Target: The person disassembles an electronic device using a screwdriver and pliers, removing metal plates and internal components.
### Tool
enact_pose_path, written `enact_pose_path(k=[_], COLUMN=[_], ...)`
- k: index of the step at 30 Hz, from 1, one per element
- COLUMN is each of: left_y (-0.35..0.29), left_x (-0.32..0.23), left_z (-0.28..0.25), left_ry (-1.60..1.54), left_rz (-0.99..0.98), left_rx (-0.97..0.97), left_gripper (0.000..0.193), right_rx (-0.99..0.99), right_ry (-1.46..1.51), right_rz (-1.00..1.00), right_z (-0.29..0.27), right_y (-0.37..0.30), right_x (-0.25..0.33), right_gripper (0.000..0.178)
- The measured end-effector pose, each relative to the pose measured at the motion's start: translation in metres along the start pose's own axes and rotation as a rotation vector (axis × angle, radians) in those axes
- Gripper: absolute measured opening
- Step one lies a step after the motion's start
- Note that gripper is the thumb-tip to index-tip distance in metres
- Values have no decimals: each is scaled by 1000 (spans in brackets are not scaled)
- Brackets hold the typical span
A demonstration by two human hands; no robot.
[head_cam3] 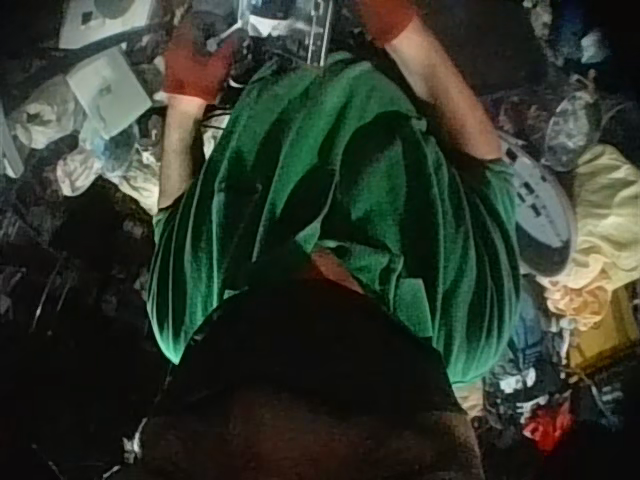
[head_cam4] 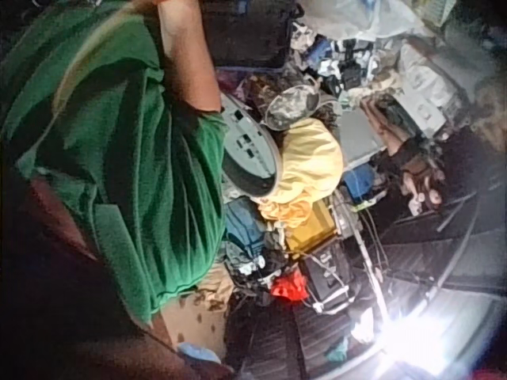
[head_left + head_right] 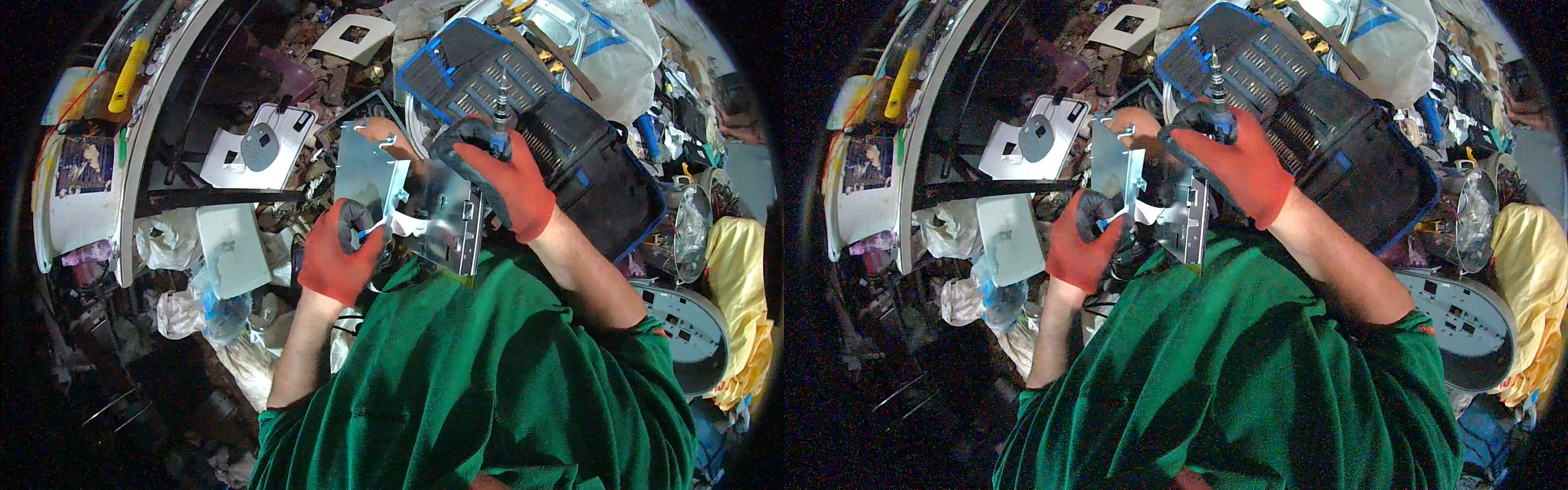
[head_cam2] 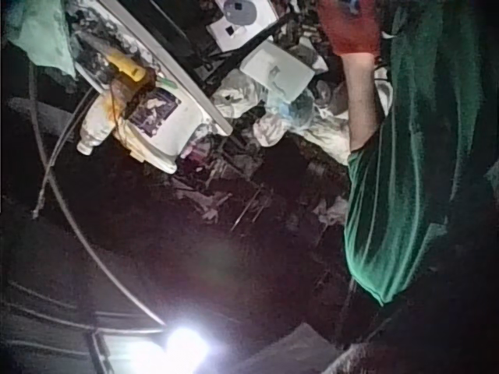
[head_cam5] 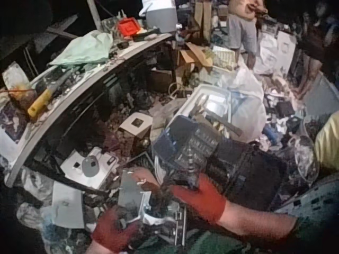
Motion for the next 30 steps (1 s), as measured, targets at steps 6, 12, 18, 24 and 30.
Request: enact_pose_path(k=[6,12,18,24,30], left_y=[-9,-7,18,41,60], left_x=[-21,-18,-23,-49,-37], left_z=[4,3,-6,-11,-33], left_ry=[282,113,435,760,156], left_rz=[207,131,173,160,334], left_rx=[-259,-154,150,123,314], left_gripper=[25,60,90,97,75], right_rx=[121,83,126,62,-51], right_ry=[-73,-41,51,99,32], right_rz=[-140,-181,-221,-215,-197], right_z=[-2,5,13,16,4], right_y=[12,19,41,43,47], right_x=[3,-6,-17,-20,-31], right_gripper=[21,21,21,23,32])
Point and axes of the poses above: each hand's wrist, its own y-axis towards the middle knuckle, its own z-axis out of the palm, x = y × z, the point moved 5 cm from there along y, towards the middle knuckle, and after that the axes turned 8 degrees about x, right-handed, at the moved point
